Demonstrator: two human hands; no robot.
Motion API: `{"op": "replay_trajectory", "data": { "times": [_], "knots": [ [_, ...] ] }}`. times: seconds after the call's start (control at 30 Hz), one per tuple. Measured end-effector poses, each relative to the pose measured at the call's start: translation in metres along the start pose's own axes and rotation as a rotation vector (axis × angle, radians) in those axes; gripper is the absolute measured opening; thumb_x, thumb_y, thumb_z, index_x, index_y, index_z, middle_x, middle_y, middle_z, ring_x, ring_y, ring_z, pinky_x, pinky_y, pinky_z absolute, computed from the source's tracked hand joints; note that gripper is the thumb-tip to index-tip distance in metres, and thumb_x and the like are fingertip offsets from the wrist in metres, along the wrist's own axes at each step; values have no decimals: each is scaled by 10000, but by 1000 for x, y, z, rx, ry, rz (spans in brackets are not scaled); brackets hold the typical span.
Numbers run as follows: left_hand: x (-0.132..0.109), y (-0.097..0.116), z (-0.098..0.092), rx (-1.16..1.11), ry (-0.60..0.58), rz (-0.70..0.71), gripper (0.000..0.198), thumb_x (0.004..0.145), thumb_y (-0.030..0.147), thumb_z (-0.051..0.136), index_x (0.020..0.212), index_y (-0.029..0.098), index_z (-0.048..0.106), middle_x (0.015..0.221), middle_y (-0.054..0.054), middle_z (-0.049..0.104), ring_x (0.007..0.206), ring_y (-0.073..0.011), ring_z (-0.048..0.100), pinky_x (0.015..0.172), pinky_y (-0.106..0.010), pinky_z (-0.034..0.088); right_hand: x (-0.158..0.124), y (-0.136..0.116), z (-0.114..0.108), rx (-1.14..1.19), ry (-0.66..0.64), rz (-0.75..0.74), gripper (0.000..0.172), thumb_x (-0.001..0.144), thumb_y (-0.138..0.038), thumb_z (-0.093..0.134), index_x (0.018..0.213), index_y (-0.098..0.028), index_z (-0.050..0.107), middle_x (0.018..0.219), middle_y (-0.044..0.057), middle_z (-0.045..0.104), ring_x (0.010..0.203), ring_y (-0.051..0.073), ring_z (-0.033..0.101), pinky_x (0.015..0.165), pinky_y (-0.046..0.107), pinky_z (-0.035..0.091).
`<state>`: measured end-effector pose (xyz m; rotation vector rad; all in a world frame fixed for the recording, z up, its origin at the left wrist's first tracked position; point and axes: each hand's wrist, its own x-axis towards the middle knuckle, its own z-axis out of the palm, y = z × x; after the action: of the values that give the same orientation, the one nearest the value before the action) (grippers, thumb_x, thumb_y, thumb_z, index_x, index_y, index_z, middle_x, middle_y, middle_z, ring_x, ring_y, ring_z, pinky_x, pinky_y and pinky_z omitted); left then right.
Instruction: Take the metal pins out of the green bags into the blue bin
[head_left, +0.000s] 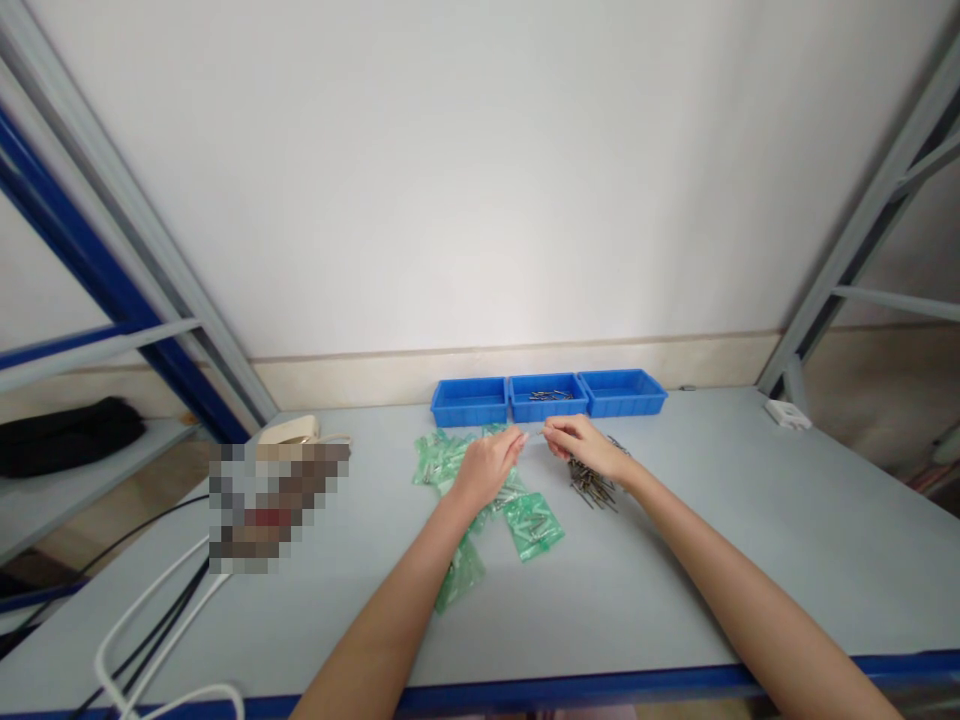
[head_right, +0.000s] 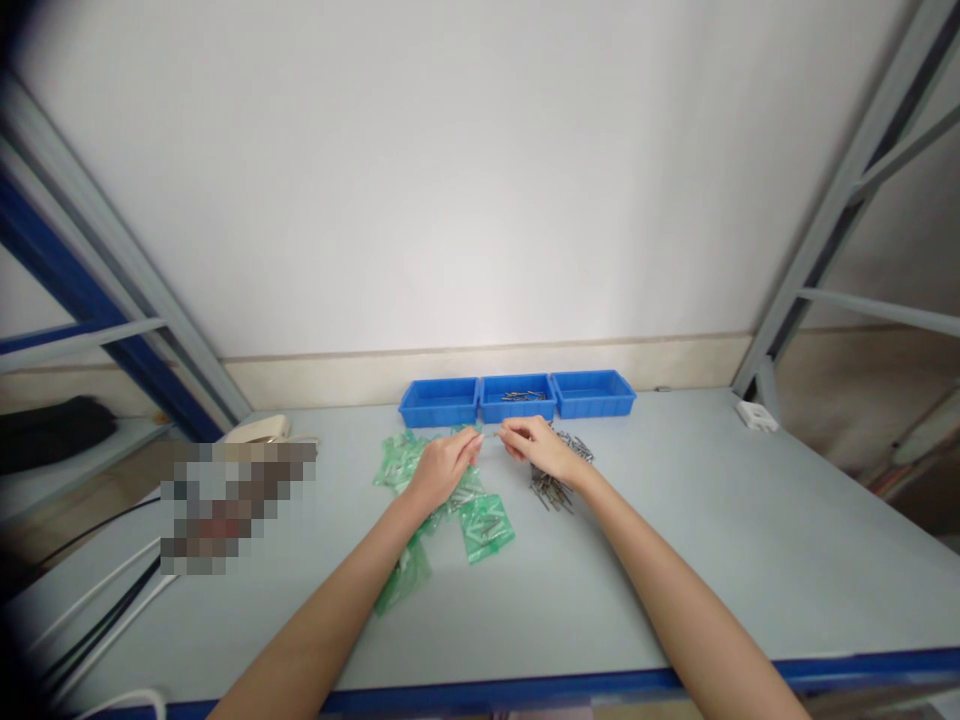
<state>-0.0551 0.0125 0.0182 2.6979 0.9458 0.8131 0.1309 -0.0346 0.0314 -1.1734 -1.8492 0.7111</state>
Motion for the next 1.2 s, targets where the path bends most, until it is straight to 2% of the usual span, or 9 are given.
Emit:
{"op": "replay_trajectory", "data": {
  "times": [0.2,0.33,0.43,0.6,0.83,0.9,1.07,1.2],
  "knots": [
    [0,2,0,7,-1,3,311,934,304,294,769,196,535,656,17,591,620,-115,564,620,-211,374,-1,3,2,66,-51,63,496,883,-489,355,506,-172,418,467,-24,416,457,99,389,508,235,322],
    [-1,2,0,26,-8,-2,330,937,304,282,730,193,514,638,18,583,615,-123,563,606,-218,366,1,4,3,136,-59,80,422,845,-532,432,652,-164,506,577,-12,511,483,98,454,496,220,364],
    [0,2,-1,12,-17,5,334,939,293,274,718,192,502,624,23,582,605,-125,561,602,-221,363,1,3,3,187,-63,70,378,824,-532,475,732,-167,513,622,-13,527,486,95,459,486,216,375],
    [0,4,-3,-28,-38,6,353,939,304,276,690,193,500,606,29,576,596,-116,559,617,-216,370,1,2,1,160,-49,47,431,854,-504,419,593,-166,474,540,-23,452,486,93,408,502,224,331],
    [1,4,-2,-33,-52,14,263,933,280,292,809,204,511,641,37,591,622,-114,575,615,-206,376,1,2,2,134,-43,58,520,870,-504,371,473,-171,410,421,-38,352,417,81,304,483,240,270],
    [0,4,-1,-15,-53,21,280,936,274,280,780,202,500,634,36,587,614,-115,571,608,-205,372,1,2,2,138,-49,54,514,874,-507,373,497,-165,441,434,-37,371,421,81,315,477,234,273],
    [0,5,-3,-7,-41,21,318,940,285,262,734,197,488,607,29,573,585,-122,559,598,-214,362,1,1,1,153,-9,65,371,844,-503,461,730,-160,545,562,-29,495,430,79,368,429,206,284],
    [0,4,-3,21,-27,27,351,938,295,273,695,188,502,593,18,573,576,-128,550,589,-223,344,-1,4,3,16,26,44,387,859,-490,447,684,-159,543,556,-23,511,440,83,406,458,205,317]
  ]
}}
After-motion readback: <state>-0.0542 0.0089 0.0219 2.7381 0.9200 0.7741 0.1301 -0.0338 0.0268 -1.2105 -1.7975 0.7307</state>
